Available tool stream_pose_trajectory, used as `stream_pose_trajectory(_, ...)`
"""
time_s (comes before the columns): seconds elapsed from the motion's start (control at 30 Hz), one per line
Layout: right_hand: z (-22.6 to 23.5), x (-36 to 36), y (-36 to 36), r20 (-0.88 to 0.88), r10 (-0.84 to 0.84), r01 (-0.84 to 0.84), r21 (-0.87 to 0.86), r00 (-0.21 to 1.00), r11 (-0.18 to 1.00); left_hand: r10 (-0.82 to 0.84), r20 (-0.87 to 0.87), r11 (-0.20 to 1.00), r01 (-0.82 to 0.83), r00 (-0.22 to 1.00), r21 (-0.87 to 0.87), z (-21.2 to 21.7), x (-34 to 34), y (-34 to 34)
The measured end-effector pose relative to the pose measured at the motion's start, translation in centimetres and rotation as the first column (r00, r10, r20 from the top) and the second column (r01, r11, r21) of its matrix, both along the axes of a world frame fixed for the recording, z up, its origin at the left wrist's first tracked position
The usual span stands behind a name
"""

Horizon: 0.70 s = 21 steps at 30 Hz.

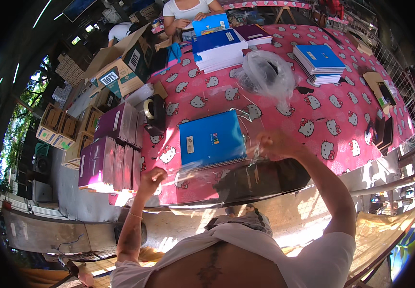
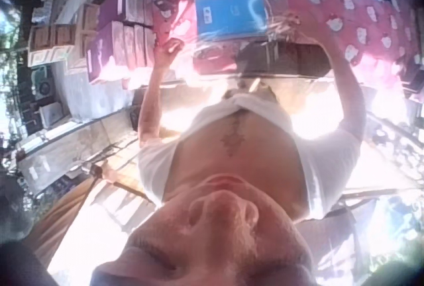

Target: The person places blue and purple notebooks into clear plastic bags and then stacks the packaged notebooks onto the table.

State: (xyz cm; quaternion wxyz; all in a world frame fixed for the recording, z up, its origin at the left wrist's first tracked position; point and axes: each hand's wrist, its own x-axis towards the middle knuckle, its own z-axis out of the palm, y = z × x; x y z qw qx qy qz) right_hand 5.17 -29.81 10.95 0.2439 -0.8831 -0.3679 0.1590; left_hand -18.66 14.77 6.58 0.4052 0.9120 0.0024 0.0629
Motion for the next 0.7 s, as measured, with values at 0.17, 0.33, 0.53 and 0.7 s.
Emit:
stream_pose_trajectory(0.17,-2.6,-8.6,10.9,0.655,0.068,-0.073,-0.02,0.753,0.997,0.105,-0.357,0.934,-0.216,0.928,-0.285,-0.1,10.6,7.4)
stream_pose_trajectory(0.33,-8.6,-11.5,16.6,0.409,-0.05,0.035,0.044,0.911,0.998,-0.075,-0.551,0.984,-0.027,0.831,-0.175,-1.7,18.6,10.5)
stream_pose_trajectory(0.53,-8.2,-11.7,17.8,0.352,-0.125,0.137,-0.008,0.928,0.991,-0.156,0.096,0.929,0.113,0.983,0.352,-3.6,34.5,3.0)
stream_pose_trajectory(0.7,-7.3,-11.7,18.4,0.344,-0.109,0.131,-0.042,0.933,0.99,-0.127,0.361,0.842,-0.092,0.924,0.531,-9.9,39.8,0.4)
